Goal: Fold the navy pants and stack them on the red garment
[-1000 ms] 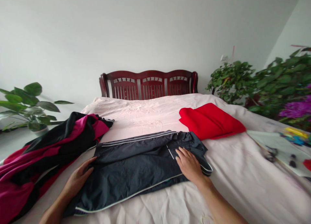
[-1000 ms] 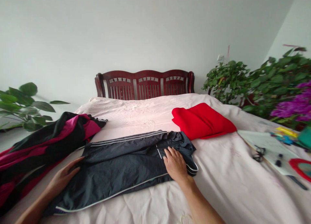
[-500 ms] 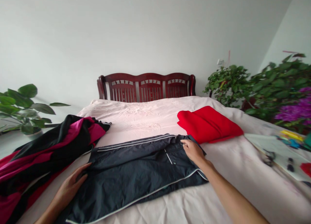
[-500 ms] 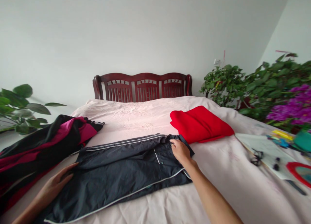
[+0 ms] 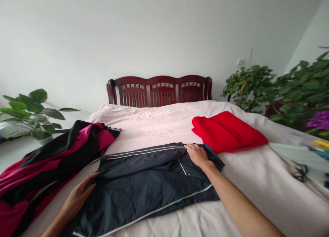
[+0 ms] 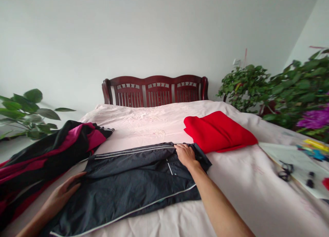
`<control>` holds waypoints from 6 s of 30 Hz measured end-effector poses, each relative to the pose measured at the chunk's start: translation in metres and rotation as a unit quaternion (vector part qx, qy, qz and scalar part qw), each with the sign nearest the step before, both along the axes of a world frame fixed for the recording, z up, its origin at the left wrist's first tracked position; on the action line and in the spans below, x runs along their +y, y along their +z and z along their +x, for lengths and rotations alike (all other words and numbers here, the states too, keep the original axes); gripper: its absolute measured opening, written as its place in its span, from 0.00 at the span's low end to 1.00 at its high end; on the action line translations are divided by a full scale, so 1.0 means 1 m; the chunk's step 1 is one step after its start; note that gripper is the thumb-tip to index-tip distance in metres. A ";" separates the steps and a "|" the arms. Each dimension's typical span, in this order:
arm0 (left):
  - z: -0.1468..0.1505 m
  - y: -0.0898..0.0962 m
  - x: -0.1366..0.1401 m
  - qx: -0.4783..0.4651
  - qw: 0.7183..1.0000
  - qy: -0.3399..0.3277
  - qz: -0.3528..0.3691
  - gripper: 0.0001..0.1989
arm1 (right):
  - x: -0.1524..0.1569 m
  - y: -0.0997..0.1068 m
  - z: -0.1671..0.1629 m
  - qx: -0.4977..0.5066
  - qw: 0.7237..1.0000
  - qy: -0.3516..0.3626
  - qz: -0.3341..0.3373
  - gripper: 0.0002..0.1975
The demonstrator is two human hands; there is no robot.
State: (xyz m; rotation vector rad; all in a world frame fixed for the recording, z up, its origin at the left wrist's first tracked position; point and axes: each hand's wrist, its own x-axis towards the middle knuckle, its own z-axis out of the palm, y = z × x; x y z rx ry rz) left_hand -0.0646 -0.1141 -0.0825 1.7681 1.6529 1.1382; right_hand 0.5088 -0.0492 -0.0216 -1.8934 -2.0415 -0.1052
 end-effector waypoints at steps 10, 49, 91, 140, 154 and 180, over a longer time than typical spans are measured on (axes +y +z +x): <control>0.002 0.051 -0.023 0.117 0.988 0.091 -0.049 0.24 | -0.003 -0.025 0.001 -0.043 0.998 -0.026 -0.050 0.28; 0.128 0.041 0.021 0.394 0.916 0.070 -0.012 0.27 | -0.005 -0.028 -0.003 -0.052 0.998 -0.023 -0.022 0.28; 0.120 0.051 0.013 0.251 0.957 0.146 0.005 0.15 | -0.028 0.017 -0.123 0.081 0.982 0.165 -0.048 0.29; 0.130 0.073 -0.021 0.370 0.916 -0.088 0.130 0.15 | -0.050 0.004 -0.125 0.193 0.970 0.149 0.007 0.16; 0.217 0.070 -0.033 0.386 0.893 -0.214 0.087 0.22 | 0.013 0.034 -0.161 -0.032 0.981 0.153 -0.113 0.11; 0.210 0.079 -0.044 0.316 0.921 -0.223 0.032 0.13 | -0.009 -0.008 -0.185 -0.013 0.973 0.227 -0.039 0.27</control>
